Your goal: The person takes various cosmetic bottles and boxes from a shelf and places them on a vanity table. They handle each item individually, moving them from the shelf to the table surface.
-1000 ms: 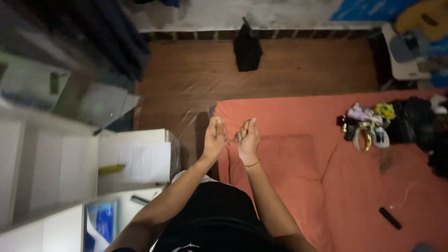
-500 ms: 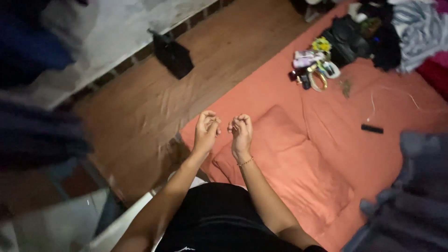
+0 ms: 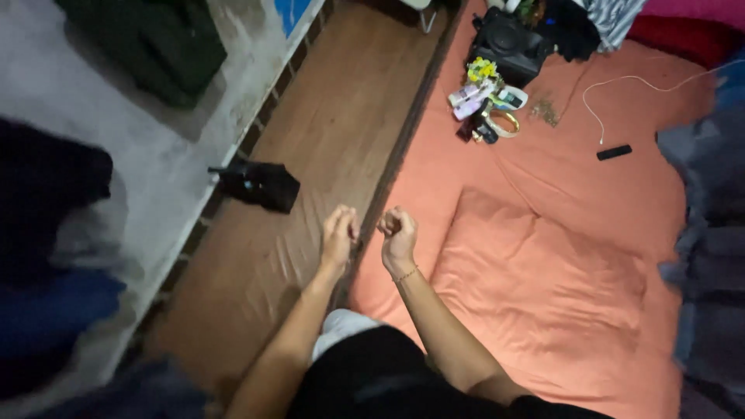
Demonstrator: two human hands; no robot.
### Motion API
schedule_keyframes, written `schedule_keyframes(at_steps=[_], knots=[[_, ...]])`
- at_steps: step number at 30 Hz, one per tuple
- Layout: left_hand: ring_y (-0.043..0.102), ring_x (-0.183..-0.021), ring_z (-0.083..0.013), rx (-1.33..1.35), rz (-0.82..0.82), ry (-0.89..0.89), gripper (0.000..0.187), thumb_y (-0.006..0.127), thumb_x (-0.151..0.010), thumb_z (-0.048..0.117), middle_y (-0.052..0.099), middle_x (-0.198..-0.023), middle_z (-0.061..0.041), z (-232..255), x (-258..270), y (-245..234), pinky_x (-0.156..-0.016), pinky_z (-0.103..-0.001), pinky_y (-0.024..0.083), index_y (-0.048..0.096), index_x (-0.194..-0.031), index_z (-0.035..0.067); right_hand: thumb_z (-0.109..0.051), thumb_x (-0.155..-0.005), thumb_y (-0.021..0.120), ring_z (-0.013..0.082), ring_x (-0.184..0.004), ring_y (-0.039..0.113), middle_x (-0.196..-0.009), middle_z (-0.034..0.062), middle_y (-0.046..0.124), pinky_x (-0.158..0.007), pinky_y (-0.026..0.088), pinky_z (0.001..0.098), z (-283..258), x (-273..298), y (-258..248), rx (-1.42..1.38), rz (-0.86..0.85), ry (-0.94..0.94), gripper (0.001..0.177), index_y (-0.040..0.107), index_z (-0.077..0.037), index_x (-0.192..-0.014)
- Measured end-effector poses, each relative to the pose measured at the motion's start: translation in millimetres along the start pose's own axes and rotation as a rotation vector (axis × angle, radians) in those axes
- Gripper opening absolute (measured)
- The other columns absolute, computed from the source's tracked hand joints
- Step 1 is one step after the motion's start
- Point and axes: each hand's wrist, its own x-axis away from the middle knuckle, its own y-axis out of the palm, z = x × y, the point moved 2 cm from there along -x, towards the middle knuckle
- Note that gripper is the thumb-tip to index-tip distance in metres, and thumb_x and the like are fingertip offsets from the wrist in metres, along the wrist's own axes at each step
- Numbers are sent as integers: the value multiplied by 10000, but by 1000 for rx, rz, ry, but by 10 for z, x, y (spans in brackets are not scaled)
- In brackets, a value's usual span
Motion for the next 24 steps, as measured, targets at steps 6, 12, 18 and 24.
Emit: schedule_keyframes(at_steps=[6,12,18,24], knots=[[338,-492,-39,74,-94,-180,504,460,-1033,432,304,-552,87,1,-431,136,-483,-179,285,377,-600,187,-119,-897,510,128,-460,213,-560,-38,158,-497,279,270,119,-332,322,34,149,-33,395,310,-161,-559],[354,-435,-93,16,-270,-229,184,457,-996,268,360,-568,16,78,-1086,127,-403,-218,284,460,-856,148,-104,-899,512,119,-447,236,-556,-13,180,-501,308,244,182,-787,587,81,272,-106,391,327,-151,-557],[496,-541,-89,-44,-432,-173,123,518,-945,96,502,-804,-24,-106,-2313,358,-445,-215,413,470,-1059,98,-172,-987,424,20,-474,223,-605,-80,184,-477,204,153,-47,-1589,1125,16,380,-119,366,344,-165,-631],[486,-476,-119,-107,-622,-101,197,502,-803,-27,470,-732,-16,-277,-3727,944,-386,-233,374,505,-945,109,-301,-952,592,64,-855,484,-894,-52,437,-846,409,190,364,-3063,871,-242,658,-27,181,480,-159,-967]])
